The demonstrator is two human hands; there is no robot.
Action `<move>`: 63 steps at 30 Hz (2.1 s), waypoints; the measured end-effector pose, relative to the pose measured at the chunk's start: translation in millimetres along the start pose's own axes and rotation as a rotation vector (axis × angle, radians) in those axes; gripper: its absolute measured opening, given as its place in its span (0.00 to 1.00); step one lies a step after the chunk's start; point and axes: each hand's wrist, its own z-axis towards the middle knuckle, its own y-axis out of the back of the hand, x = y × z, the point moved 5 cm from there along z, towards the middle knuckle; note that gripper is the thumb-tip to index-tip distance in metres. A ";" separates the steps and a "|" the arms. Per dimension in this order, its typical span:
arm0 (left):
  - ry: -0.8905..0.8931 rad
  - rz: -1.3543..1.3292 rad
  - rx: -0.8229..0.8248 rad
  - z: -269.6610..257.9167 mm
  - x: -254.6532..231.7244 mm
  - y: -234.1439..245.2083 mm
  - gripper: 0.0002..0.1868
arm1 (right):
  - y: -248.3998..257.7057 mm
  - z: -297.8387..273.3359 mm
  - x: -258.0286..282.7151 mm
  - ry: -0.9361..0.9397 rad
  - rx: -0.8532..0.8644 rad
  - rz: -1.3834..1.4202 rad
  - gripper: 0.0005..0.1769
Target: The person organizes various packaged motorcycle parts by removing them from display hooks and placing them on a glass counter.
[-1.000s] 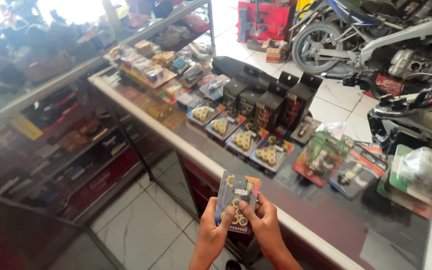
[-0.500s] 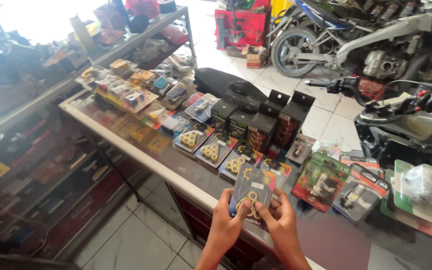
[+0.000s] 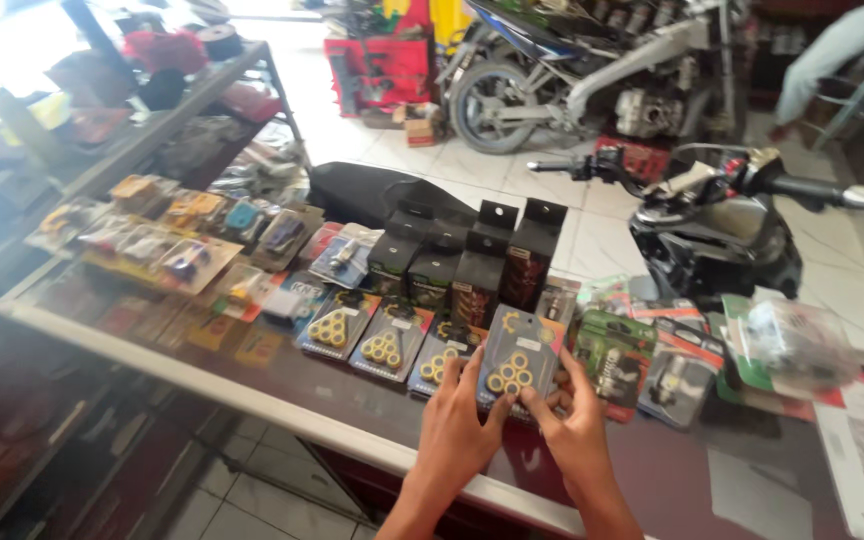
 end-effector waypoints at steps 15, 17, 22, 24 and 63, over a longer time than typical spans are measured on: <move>0.015 0.193 0.374 12.0 29.0 -7.0 0.40 | -0.4 1.9 -14.0 -0.026 -0.113 -0.412 0.39; 0.032 0.180 0.385 10.3 29.0 -6.0 0.40 | -2.2 -2.0 -11.5 0.022 -0.113 -0.514 0.37; -0.017 0.159 0.355 10.1 29.5 -6.3 0.39 | -3.0 -9.9 0.6 0.010 -0.158 -0.641 0.34; -0.019 0.155 0.360 9.4 30.3 -5.8 0.39 | -3.9 -12.2 4.1 0.027 -0.157 -0.651 0.33; -0.714 -0.191 0.671 -54.3 -74.0 -82.1 0.27 | 100.2 -170.0 67.1 0.118 -0.724 -0.851 0.26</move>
